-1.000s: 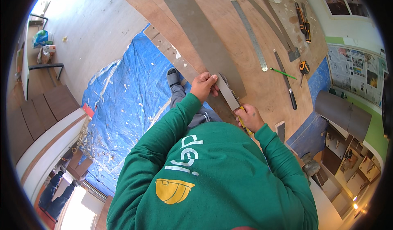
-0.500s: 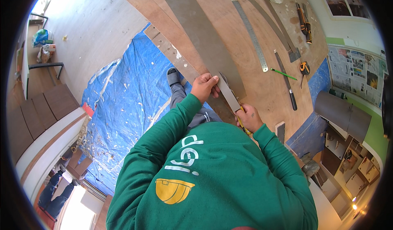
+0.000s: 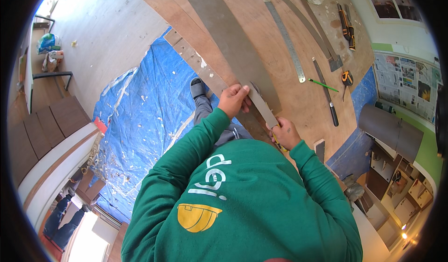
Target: The person uses tin snips to cut a long strip of laminate on a workbench, then places the cut piece against a wall to check fit. They return to the workbench and use a ruler and pencil to mark another strip for cutting.
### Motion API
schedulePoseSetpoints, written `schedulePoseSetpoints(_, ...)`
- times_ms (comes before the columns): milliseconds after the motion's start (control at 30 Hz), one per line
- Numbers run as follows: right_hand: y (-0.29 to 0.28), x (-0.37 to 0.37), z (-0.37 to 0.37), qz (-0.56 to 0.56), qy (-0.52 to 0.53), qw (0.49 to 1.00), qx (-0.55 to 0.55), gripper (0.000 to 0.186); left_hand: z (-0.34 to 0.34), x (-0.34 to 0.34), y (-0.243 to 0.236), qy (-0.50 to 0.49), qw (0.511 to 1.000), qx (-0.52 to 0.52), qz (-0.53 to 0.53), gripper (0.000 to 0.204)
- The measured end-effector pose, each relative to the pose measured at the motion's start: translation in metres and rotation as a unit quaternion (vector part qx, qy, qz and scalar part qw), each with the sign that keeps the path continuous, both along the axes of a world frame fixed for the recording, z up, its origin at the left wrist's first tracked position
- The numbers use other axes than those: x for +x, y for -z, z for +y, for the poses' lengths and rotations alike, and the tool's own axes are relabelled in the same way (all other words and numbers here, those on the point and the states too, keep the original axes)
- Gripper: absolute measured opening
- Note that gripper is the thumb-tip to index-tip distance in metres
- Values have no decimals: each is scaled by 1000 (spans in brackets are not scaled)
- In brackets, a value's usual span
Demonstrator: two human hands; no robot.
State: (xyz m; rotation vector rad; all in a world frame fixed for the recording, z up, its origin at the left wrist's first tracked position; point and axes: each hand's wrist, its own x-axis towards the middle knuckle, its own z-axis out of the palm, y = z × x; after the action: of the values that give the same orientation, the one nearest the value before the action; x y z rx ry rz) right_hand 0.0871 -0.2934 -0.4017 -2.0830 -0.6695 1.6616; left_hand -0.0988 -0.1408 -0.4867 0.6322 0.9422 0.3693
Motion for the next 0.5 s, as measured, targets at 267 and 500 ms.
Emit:
schedulePoseSetpoints(267,-2,8,-6,8,-18,1000,-15,31,0,4,5,-16,999,22,41,27)
schedulePoseSetpoints(500,-4,8,-10,10,-36,999,-11,27,-5,-2,2,4,999,16,32,27)
